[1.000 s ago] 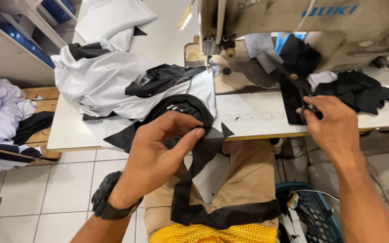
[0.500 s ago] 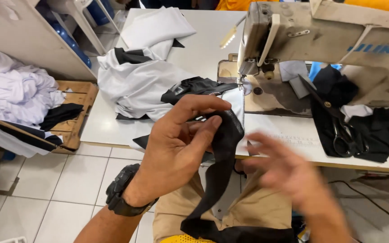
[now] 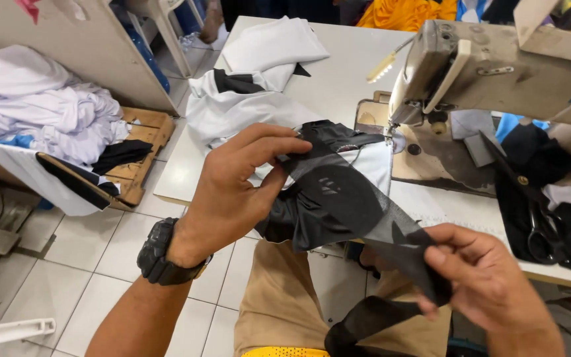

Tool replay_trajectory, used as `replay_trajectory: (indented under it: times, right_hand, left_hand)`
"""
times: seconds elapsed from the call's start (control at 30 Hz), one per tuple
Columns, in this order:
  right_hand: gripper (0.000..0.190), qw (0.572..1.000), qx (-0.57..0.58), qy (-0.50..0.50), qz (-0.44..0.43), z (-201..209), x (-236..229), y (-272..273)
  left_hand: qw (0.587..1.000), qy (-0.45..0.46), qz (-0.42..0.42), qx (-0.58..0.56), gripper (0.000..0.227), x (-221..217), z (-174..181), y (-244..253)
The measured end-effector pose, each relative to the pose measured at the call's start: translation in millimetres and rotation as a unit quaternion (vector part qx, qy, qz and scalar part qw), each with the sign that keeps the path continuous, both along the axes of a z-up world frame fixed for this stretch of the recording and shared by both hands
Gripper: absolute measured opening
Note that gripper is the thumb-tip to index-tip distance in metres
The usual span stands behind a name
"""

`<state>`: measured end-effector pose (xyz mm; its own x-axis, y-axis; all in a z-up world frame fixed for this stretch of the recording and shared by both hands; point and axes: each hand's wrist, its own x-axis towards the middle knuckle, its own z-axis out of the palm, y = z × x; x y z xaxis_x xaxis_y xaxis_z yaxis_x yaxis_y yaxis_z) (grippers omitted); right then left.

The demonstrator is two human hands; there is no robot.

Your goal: A person is sewing a black fabric trim onto a jersey garment using an industrial sewing machine and trimming the excess with scissors.

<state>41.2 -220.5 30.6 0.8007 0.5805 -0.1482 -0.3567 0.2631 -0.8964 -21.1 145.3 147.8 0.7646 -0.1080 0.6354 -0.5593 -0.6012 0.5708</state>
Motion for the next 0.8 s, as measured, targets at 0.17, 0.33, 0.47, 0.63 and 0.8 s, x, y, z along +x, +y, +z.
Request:
replay_trajectory:
  times: [0.17, 0.33, 0.47, 0.63, 0.8]
  right_hand:
    - [0.032, 0.994, -0.061, 0.086, 0.032, -5, -11, -17]
    - [0.023, 0.930, -0.319, 0.180, 0.025, -9, -1, -36]
    - [0.036, 0.995, -0.076, -0.053, -0.023, -24, 28, -85]
    - [0.047, 0.942, -0.229, -0.151, -0.194, 19, 51, -73]
    - [0.057, 0.905, -0.278, -0.298, -0.122, -18, 83, -125]
  left_hand:
    - [1.000, 0.008, -0.006, -0.008, 0.033, 7, -4, 2]
    - [0.990, 0.082, 0.026, -0.108, 0.024, 15, -5, 17]
    - [0.989, 0.091, 0.012, -0.119, 0.028, 24, -12, 25]
    - [0.927, 0.239, -0.027, -0.288, 0.027, 30, -21, 5]
    - [0.951, 0.176, -0.065, -0.247, 0.017, 35, -36, -2]
